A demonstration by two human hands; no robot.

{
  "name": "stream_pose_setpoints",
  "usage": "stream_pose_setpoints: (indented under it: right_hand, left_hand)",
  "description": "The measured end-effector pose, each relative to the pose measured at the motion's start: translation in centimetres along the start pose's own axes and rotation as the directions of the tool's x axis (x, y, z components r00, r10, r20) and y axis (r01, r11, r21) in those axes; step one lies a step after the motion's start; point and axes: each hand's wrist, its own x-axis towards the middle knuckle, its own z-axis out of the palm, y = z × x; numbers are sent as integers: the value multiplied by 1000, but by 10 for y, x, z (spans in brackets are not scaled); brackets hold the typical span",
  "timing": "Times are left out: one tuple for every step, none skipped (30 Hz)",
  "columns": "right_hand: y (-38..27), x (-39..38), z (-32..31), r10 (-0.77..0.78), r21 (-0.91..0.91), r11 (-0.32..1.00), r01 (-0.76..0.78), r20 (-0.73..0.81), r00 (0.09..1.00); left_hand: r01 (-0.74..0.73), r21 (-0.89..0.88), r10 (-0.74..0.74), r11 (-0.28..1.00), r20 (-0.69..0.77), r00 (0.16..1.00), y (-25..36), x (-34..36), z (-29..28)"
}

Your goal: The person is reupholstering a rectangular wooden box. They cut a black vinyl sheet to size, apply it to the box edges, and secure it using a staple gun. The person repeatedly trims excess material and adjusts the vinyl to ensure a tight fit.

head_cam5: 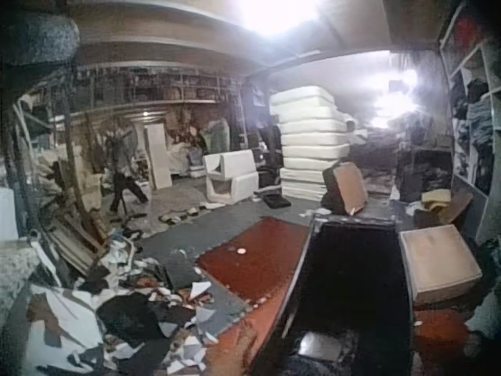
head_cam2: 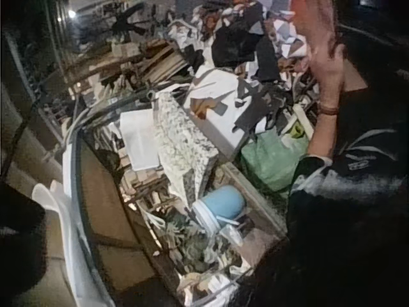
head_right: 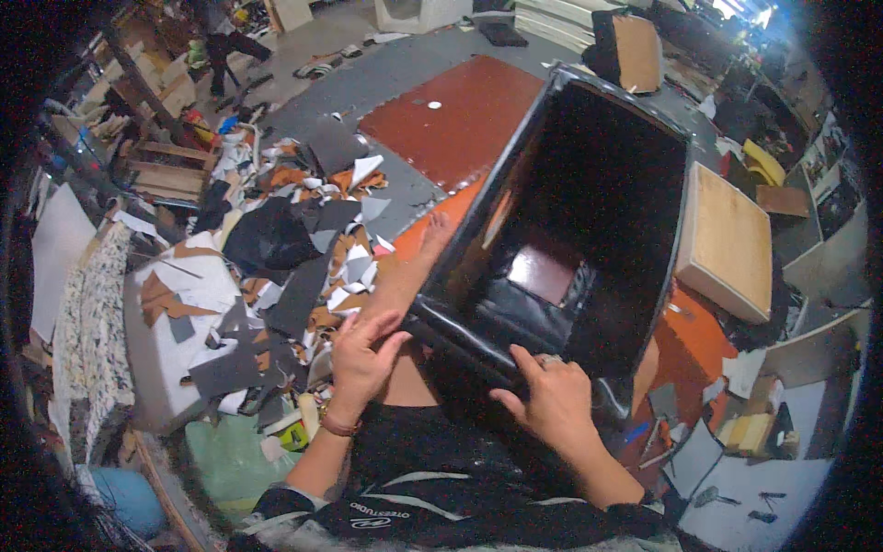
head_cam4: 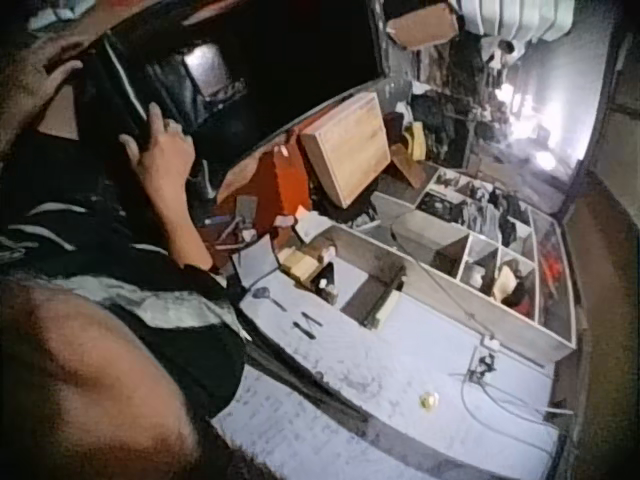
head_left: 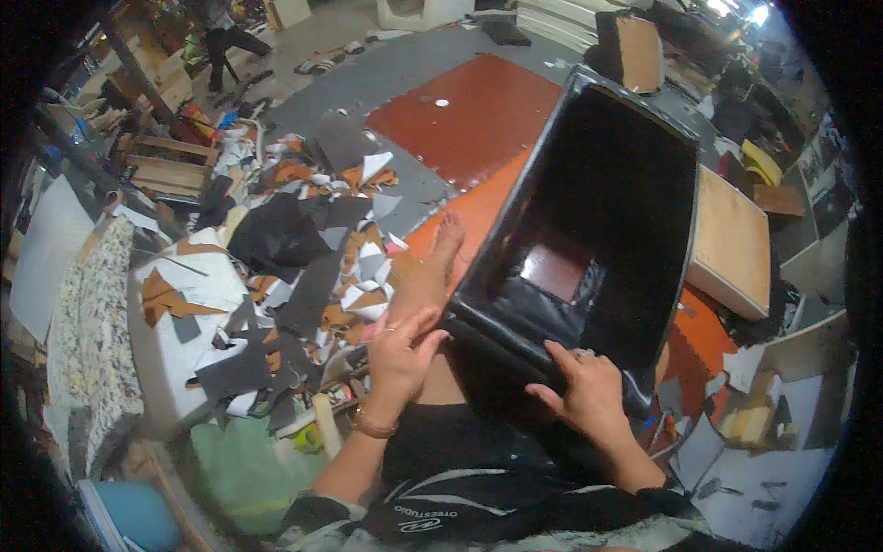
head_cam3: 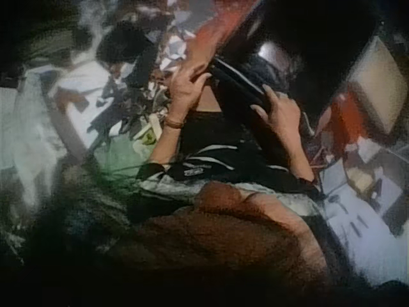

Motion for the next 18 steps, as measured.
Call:
stream_pose_setpoints:
  right_hand:
    - [-1,0,0,16,9,1000,-16,6,1000]
    - [-1,1,-1,30,18,999,-30,14,999]
    - [1,3,-3,49,52,997,-50,12,999]
    - [1,7,-8,85,119,989,-88,30,996]
    - [2,12,-9,118,185,975,-126,55,992]
    - [8,15,-5,57,244,969,-43,-51,997]
    - [9,18,-2,28,227,974,-9,-83,996]
    - [6,25,2,10,233,972,20,-128,992]
    - [5,30,3,-4,227,973,42,-167,986]
    - [4,33,8,-15,206,977,49,-164,986]
    - [3,37,16,-24,185,981,54,-161,987]
    - [5,38,20,-30,155,987,54,-152,988]
    - [5,37,21,-25,180,982,51,-147,989]
    - [3,38,21,-17,207,977,46,-143,990]
    - [3,35,20,4,226,974,27,-133,991]
    - [3,36,19,-11,223,974,47,-161,987]
    - [2,36,18,-17,207,977,55,-182,983]
    - [2,36,18,-22,196,979,62,-198,980]
  left_hand:
    - [-44,27,44,999,3,999,2,7,-3]
    - [-50,3,50,999,22,999,4,12,-5]
    - [-57,-10,58,998,47,997,8,17,-9]
    - [-58,-31,60,998,72,996,9,22,-12]
    - [-55,-52,60,997,98,993,10,27,-17]
    - [-69,-53,76,996,131,988,10,32,-19]
    - [-31,-80,43,996,152,987,8,35,-21]
    - [8,-106,11,994,175,985,4,38,-23]
    - [52,-144,-22,988,200,980,6,41,-23]
    - [131,-151,-92,980,244,965,8,44,-27]
    - [164,-168,-112,972,282,953,11,48,-32]
    - [201,-194,-131,960,323,937,14,50,-32]
    - [238,-216,-148,947,366,919,15,52,-32]
    - [199,-175,-135,964,324,937,14,51,-33]
    - [162,-142,-115,977,293,949,11,49,-29]
    - [123,-107,-91,987,264,960,8,47,-26]
    - [202,-179,-153,963,256,955,4,42,-21]
    - [255,-183,-207,950,246,947,3,38,-19]
